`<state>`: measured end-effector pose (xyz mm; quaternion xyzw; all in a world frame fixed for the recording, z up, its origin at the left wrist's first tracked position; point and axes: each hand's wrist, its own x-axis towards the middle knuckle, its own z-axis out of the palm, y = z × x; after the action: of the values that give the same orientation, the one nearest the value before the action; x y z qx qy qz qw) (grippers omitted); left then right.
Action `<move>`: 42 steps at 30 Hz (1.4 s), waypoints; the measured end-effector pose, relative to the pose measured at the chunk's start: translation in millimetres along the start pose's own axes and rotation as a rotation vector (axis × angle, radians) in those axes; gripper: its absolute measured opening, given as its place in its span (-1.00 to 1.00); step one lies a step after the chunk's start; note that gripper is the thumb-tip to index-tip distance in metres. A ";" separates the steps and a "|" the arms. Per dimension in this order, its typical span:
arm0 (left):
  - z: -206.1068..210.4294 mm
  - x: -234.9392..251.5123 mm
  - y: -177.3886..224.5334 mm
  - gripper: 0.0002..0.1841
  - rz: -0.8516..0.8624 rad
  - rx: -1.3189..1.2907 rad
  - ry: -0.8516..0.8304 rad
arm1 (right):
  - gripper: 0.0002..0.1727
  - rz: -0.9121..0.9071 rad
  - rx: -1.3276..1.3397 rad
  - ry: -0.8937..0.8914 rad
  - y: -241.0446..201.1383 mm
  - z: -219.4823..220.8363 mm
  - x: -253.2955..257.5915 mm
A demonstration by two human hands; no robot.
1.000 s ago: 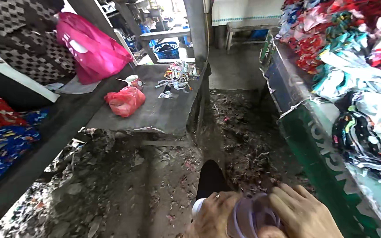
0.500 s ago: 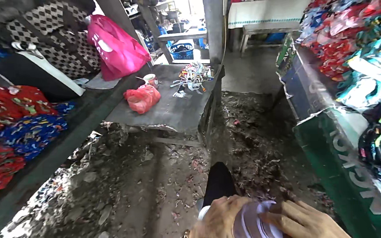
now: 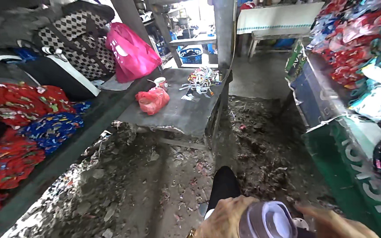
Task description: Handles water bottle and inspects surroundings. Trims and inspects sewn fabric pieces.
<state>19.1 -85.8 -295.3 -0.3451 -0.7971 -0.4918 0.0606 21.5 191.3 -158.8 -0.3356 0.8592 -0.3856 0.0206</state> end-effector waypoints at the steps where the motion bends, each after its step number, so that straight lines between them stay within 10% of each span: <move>1: -2.7 -0.1 0.2 -0.04 -0.007 -0.013 0.010 | -0.12 -0.009 0.037 0.009 1.3 -2.6 0.7; 9: -13.7 0.0 2.2 0.00 -0.033 -0.061 0.011 | -0.23 -0.100 -0.019 -0.040 0.5 6.6 12.1; 14: -22.9 3.4 9.5 -0.07 -0.033 -0.148 -0.125 | -0.65 -0.201 -0.151 -0.084 -6.6 16.8 26.0; 21: -33.9 5.6 23.8 -0.04 -0.096 -0.319 -0.265 | -0.14 -0.261 -0.292 -0.085 -11.5 21.8 40.0; 25: -35.3 7.7 21.6 -0.05 -0.151 -0.411 -0.349 | -0.18 -0.353 -0.504 0.011 -12.5 38.6 53.0; 36: -21.5 2.0 -24.4 0.01 -0.244 0.142 0.120 | -0.26 -0.083 -0.592 0.354 39.0 96.3 94.9; 42: -118.1 43.7 -74.9 0.09 -0.471 0.114 0.530 | -0.23 0.199 -0.443 0.339 80.6 105.1 71.4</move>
<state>-88.3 -182.7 -271.7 -0.0086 -0.8376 -0.5194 0.1692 -47.9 119.3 -271.2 -0.1770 0.9423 -0.2353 -0.1592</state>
